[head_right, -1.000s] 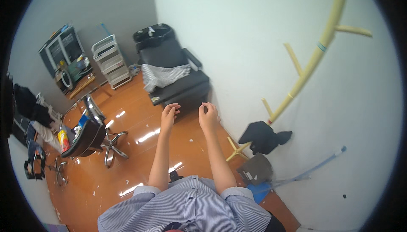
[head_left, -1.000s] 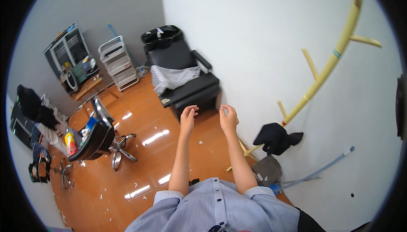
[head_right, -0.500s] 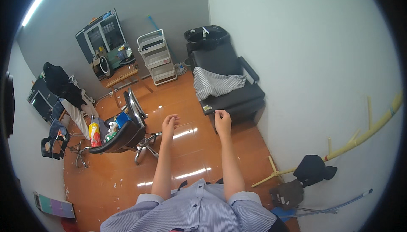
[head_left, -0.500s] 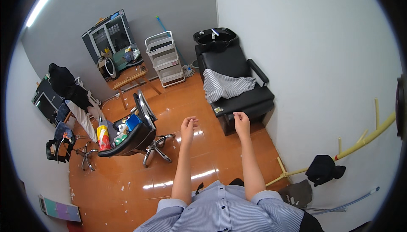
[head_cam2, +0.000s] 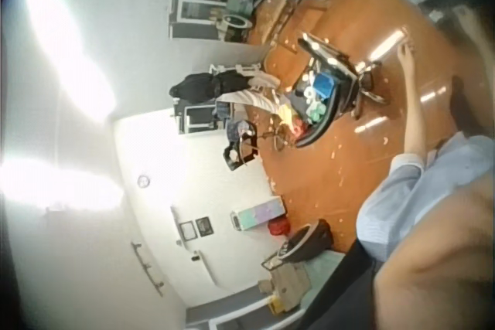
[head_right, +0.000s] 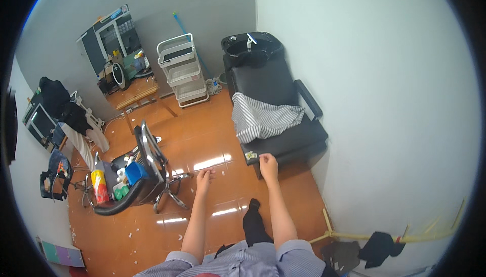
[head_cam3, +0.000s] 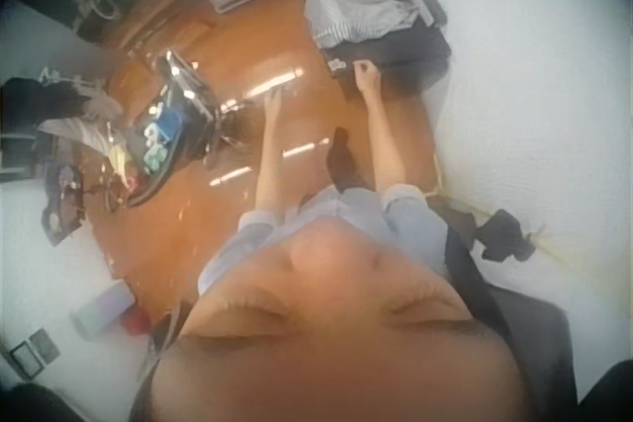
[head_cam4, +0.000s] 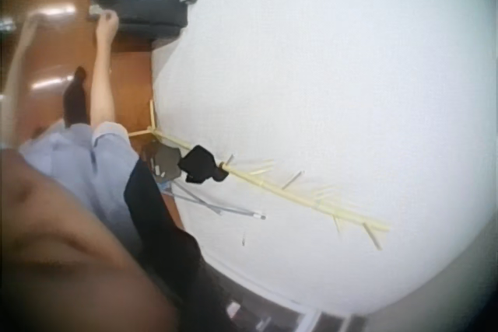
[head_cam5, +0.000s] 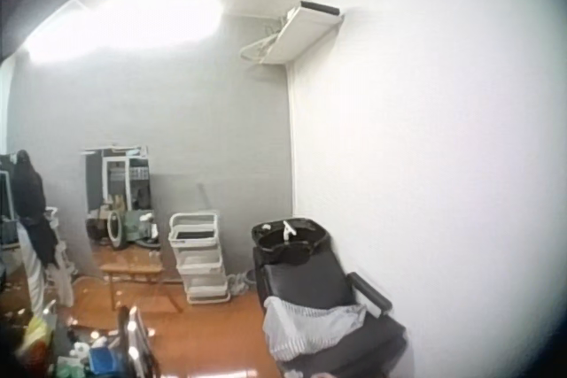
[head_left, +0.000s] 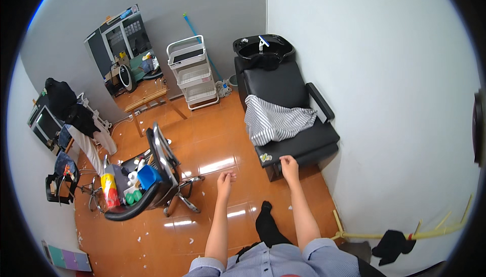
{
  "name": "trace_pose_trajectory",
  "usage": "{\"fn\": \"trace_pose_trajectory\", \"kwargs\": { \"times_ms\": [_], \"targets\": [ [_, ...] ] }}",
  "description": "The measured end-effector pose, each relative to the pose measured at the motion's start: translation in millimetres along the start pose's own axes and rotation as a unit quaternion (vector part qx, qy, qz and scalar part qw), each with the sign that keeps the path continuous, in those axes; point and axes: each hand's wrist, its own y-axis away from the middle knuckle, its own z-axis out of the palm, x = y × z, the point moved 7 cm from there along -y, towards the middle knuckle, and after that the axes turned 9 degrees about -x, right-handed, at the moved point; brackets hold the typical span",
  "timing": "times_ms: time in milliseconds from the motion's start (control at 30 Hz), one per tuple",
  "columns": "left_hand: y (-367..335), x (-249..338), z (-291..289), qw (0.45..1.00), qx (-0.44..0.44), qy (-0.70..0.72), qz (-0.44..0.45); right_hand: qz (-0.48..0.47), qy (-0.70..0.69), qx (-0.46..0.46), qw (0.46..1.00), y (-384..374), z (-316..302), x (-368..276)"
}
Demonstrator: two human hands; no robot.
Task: The person folds a black cloth and a striped garment by hand and hangs them on a rack.
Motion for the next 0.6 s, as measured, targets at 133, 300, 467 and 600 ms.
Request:
{"fn": "trace_pose_trajectory", "kwargs": {
  "times_ms": [133, 300, 467, 600],
  "targets": [
    [-74, -32, 22, 0.999, -0.003, -0.023, -0.040, 0.031, 0.043, -0.027, 0.998, -64, 24, 35],
    [-177, -103, 54, 0.997, -0.032, -0.051, -0.047, 0.038, 0.042, -0.064, 0.996, -155, 57, 86],
    [-264, -163, 72, 0.973, -0.008, -0.227, -0.037, 0.027, 0.102, -0.087, 0.991, -237, 95, 125],
    [-297, -174, 85, 0.967, -0.011, -0.256, 0.012, 0.016, 0.125, -0.167, 0.978, -268, 126, 144]
  ]
}}
